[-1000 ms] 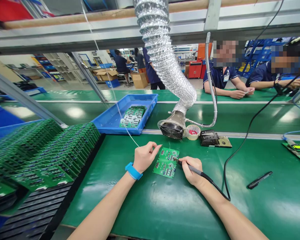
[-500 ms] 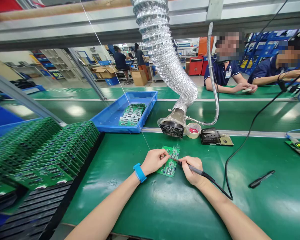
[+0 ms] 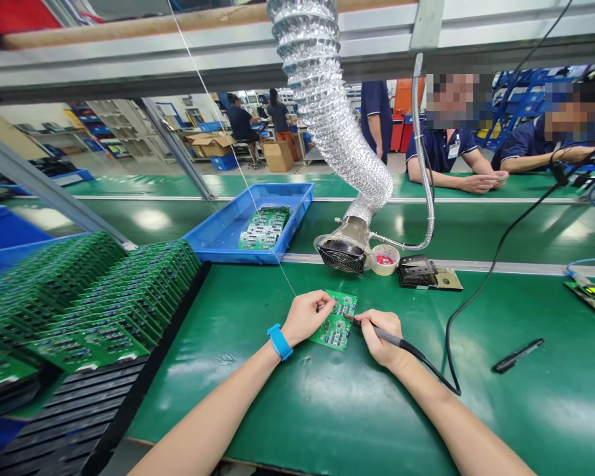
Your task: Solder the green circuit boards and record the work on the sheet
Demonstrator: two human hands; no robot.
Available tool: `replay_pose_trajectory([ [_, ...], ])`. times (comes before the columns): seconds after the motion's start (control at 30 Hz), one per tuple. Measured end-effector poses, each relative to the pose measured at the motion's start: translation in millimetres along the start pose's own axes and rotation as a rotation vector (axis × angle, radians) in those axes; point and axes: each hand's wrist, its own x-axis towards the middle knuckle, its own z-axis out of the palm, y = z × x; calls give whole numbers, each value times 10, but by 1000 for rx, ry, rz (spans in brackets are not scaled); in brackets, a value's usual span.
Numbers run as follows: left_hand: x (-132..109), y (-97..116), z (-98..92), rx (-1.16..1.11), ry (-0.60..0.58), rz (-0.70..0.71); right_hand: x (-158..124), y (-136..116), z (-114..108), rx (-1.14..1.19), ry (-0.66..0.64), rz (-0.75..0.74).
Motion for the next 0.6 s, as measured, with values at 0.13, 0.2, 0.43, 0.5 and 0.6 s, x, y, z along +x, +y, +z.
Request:
replay_pose_trajectory([
  [0.13, 14, -6, -16, -51, 15, 37, -13, 25, -2, -5, 32, -12],
  [0.2, 8, -8, -9, -56, 6, 59, -18, 33, -1, -9, 56, -9],
  [0.43, -13, -3, 17, -17, -58, 119, -7, 24, 7, -4, 52, 2],
  [0.5, -10, 4, 12, -14, -60, 118, -6, 28, 11, -6, 50, 4],
  [0.6, -7, 11, 2, -14, -67, 121, -3, 37, 19, -10, 40, 8],
])
